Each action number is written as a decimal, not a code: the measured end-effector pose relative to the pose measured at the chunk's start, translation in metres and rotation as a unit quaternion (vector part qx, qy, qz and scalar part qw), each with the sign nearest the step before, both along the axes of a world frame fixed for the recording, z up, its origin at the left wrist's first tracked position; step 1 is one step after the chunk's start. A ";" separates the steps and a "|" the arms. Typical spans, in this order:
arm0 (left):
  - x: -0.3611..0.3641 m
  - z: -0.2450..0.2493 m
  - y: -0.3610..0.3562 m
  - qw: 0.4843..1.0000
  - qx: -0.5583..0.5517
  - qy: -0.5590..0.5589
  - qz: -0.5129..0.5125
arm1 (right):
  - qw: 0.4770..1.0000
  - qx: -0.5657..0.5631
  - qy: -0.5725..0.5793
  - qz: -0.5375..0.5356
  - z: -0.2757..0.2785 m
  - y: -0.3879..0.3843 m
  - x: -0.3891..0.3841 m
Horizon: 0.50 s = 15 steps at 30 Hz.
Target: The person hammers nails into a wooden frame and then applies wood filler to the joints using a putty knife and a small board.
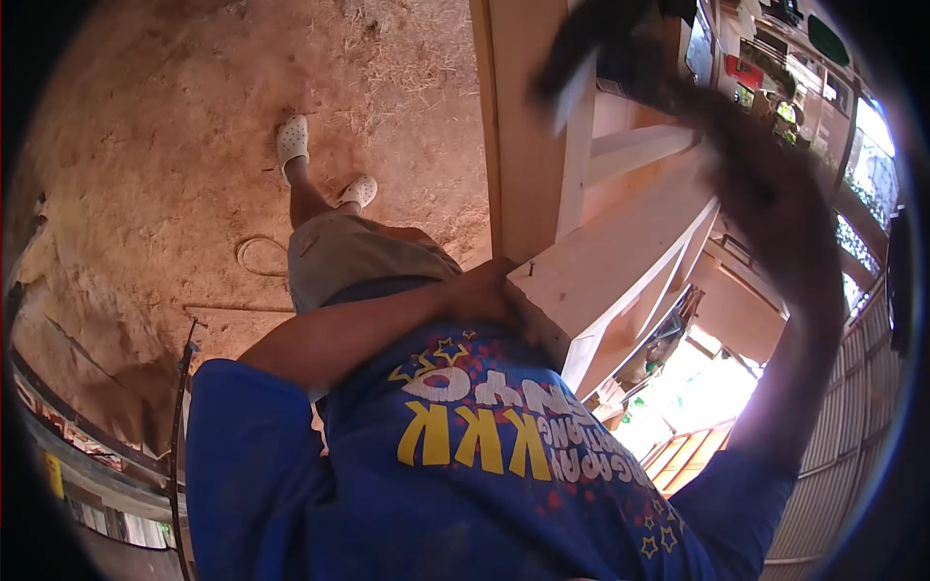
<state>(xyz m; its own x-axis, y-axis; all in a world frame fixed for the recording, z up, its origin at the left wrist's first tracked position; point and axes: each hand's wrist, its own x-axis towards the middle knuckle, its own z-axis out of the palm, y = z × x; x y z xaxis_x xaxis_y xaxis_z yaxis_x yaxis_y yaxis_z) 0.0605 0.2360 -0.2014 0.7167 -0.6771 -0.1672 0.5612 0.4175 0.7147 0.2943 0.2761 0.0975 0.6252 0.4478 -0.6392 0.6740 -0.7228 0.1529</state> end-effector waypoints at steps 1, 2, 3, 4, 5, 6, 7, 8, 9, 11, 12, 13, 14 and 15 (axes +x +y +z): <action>0.000 0.005 0.006 1.000 -0.004 0.013 -0.004 | 0.989 0.096 -0.076 -0.082 0.000 0.000 0.009; 0.002 0.009 0.012 1.000 -0.008 0.026 -0.007 | 0.979 0.104 -0.111 -0.133 0.006 -0.011 0.019; 0.004 0.013 0.017 0.999 -0.014 0.037 -0.014 | 0.965 0.116 -0.145 -0.183 0.011 -0.021 0.028; 0.006 0.016 0.022 0.998 -0.020 0.048 -0.018 | 0.961 0.154 -0.112 -0.202 0.004 -0.040 0.025; 0.006 0.017 0.024 0.998 -0.027 0.061 -0.020 | 0.974 0.145 -0.064 -0.163 -0.003 -0.051 0.011; 0.004 0.016 0.021 0.995 -0.052 0.082 -0.026 | 0.994 0.057 0.012 -0.088 -0.011 -0.047 -0.013; 0.003 0.010 0.015 0.992 -0.074 0.100 -0.031 | 0.991 -0.090 0.103 0.001 -0.013 -0.041 -0.029; 0.003 0.004 0.014 0.988 -0.091 0.116 -0.042 | 0.959 -0.204 0.191 0.054 -0.014 -0.033 -0.036; 0.006 0.001 0.015 0.995 -0.077 0.058 -0.025 | 0.962 -0.193 0.171 0.093 -0.009 -0.026 -0.025; 0.005 0.004 0.009 0.997 -0.060 -0.045 0.008 | 0.987 -0.124 0.088 0.057 -0.007 -0.018 -0.007; 0.002 0.003 0.007 0.998 -0.037 -0.038 0.022 | 0.999 -0.033 0.020 -0.024 -0.008 -0.014 -0.001; -0.002 0.003 0.005 0.999 -0.016 -0.031 0.034 | 0.992 0.070 -0.039 -0.093 -0.009 -0.011 0.005; -0.006 0.004 0.003 0.999 0.005 -0.023 0.047 | 0.982 0.071 -0.094 -0.145 -0.007 -0.012 0.008; -0.005 0.004 0.004 1.000 -0.010 -0.002 0.022 | 0.966 0.076 -0.148 -0.199 -0.006 -0.013 0.010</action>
<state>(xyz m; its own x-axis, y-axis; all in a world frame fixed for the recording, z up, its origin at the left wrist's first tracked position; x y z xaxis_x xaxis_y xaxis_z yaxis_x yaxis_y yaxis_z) 0.0552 0.2398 -0.1971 0.7469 -0.6477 -0.1504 0.5387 0.4568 0.7079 0.3047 0.2631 0.0913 0.9127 0.2082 -0.3515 0.2805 -0.9449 0.1689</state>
